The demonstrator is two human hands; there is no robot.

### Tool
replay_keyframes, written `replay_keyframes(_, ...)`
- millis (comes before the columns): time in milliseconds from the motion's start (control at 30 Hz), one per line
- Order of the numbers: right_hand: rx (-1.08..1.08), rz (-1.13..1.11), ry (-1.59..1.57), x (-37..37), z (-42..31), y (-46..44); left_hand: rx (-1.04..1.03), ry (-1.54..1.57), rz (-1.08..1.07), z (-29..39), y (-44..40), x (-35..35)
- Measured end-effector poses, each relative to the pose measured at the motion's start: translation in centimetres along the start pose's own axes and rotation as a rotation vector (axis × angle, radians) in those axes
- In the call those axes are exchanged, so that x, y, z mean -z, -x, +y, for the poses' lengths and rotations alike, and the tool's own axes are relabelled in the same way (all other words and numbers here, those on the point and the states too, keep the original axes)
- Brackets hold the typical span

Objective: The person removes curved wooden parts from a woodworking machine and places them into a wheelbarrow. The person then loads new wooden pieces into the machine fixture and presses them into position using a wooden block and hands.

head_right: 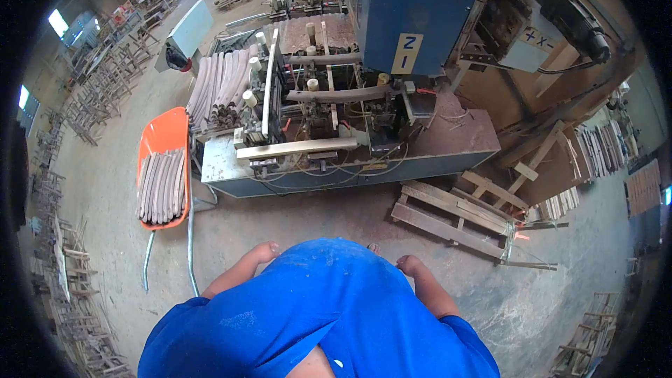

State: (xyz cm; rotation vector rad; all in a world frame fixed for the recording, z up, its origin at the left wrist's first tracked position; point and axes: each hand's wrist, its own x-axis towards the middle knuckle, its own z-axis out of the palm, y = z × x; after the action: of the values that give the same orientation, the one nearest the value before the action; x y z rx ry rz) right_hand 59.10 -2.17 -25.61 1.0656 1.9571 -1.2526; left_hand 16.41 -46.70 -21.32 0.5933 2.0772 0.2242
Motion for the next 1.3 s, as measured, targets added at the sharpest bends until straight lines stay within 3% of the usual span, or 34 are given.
replay_keyframes(667, -0.028, 0.019, 0.057, 0.6, -3.2, 1.7, 0.018, -0.019, -0.013, 0.5, 0.9, 0.9)
replay_keyframes(767, 0.067, -0.049, -0.001, -0.9, 1.2, -2.8, 0.013, -0.022, 0.000, 0.6, 0.5, 1.0)
replay_keyframes(867, -0.014, -0.074, -0.032, -0.1, -1.8, -0.2, 0.001, -0.018, 0.007, 0.2, 0.0, 0.3)
replay_keyframes(1133, 0.112, -0.309, -0.443, -2.7, 10.2, -9.2, 0.015, -0.009, 0.017, 1.3, 0.9, 0.3)
replay_keyframes(1200, 0.129, -0.282, -0.380, -1.9, 8.9, -7.9, 0.032, -0.017, 0.011, 1.4, 1.1, 0.2)
replay_keyframes(1300, 0.121, -0.079, 0.010, -0.9, 3.6, -4.2, 0.027, -0.043, 0.017, 2.1, 1.5, 0.4)
